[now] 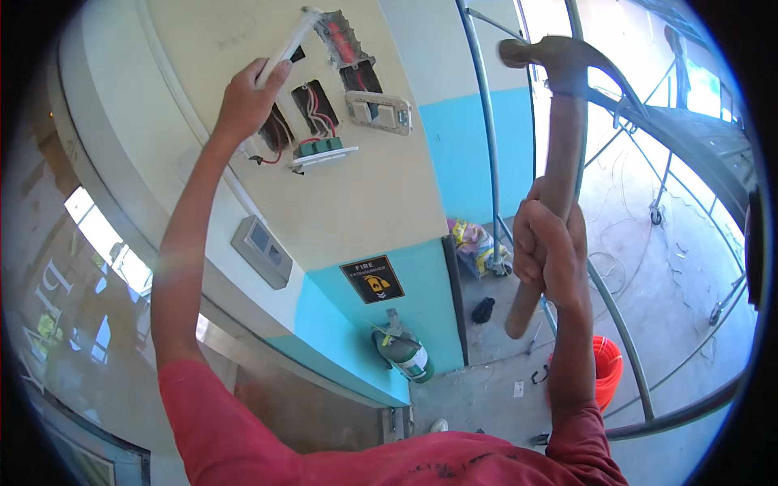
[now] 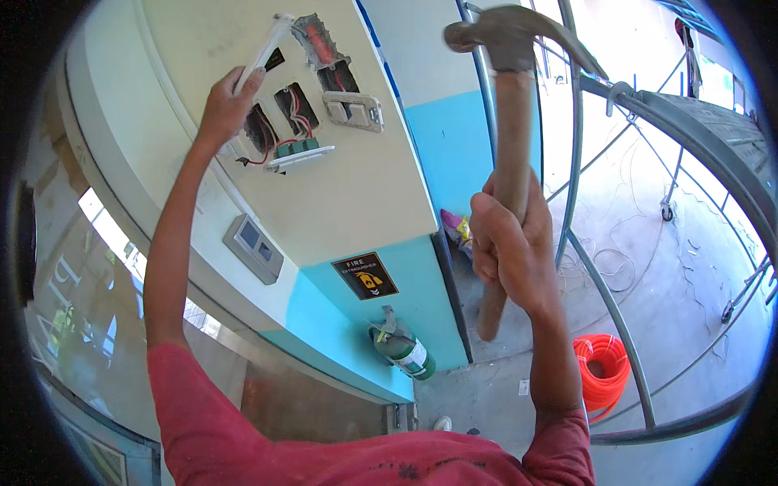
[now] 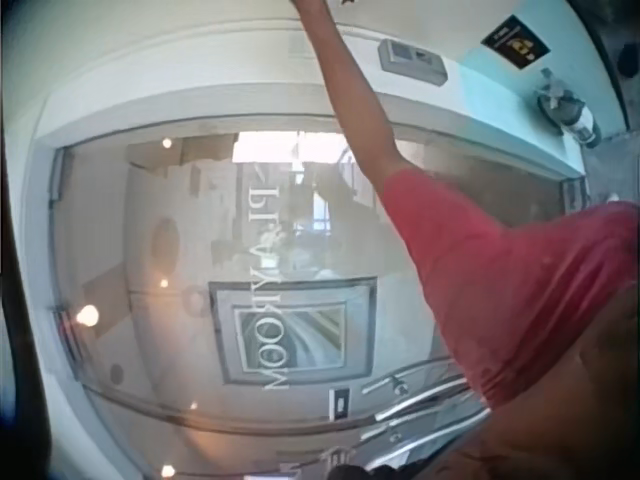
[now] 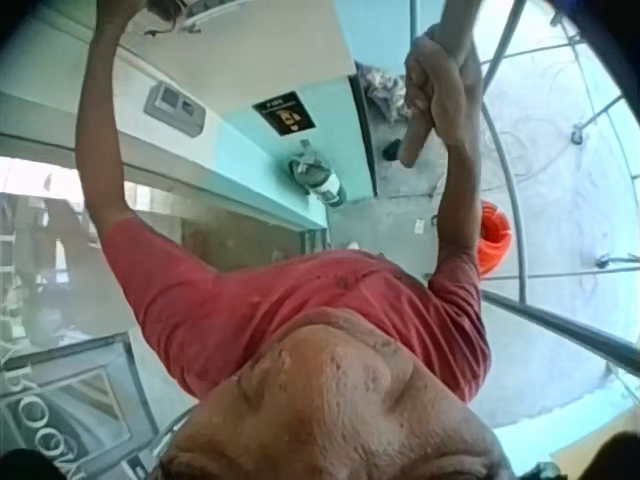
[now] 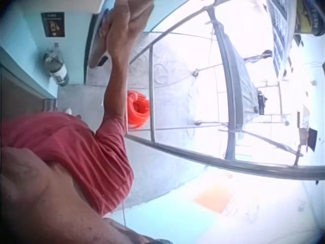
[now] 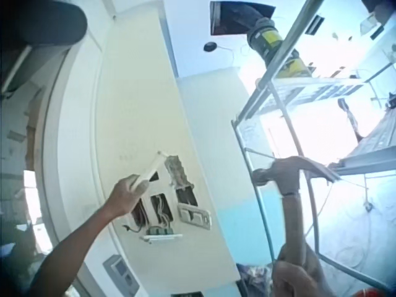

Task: The person secures a white plastic conduit to a wall above an exposed electrical box using a hammer. They repeatedly tap the conduit to seat it into the wall surface while holding it in place with one hand.

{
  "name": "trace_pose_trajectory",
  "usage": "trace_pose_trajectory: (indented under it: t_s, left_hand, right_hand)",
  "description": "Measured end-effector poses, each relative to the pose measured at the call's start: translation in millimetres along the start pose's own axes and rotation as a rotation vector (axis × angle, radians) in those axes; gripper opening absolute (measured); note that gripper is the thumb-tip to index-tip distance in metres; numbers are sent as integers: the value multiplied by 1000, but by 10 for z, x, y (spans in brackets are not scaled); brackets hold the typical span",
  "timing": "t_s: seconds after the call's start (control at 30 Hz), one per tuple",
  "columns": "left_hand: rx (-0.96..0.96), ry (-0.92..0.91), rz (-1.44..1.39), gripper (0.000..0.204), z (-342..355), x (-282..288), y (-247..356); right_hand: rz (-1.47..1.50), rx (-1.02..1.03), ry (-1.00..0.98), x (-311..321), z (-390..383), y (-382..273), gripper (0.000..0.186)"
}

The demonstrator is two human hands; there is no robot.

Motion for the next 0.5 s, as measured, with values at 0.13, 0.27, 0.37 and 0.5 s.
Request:
trace_pose_trajectory:
  t_s: [0.13, 0.27, 0.37, 0.5]
  left_hand:
    - [-88, -81, 248, 47, 27, 138, 167]
    - [-96, -100, 471, 48, 59, 205, 260]
    - [-95, -107, 552, 48, 22, 175, 291]
    - [-166, -57, 620, 48, -17, 151, 226]
  right_hand:
    - [-165, 65, -12, -214, 11, -10, 30]
    - [-129, 279, -165, -448, 167, 96, 56]
    - [-90, 532, -133, -603, 365, 211, 58]
    - [-113, 663, -27, -812, 547, 285, 40]
Point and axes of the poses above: each hand's wrist, its own z-axis towards the middle knuckle, its own x-axis out of the back of the hand, y = z × x, the point moved 4 cm from there along z, towards the middle knuckle, and after that the axes turned 8 degrees about z, right-handed, at the moved point
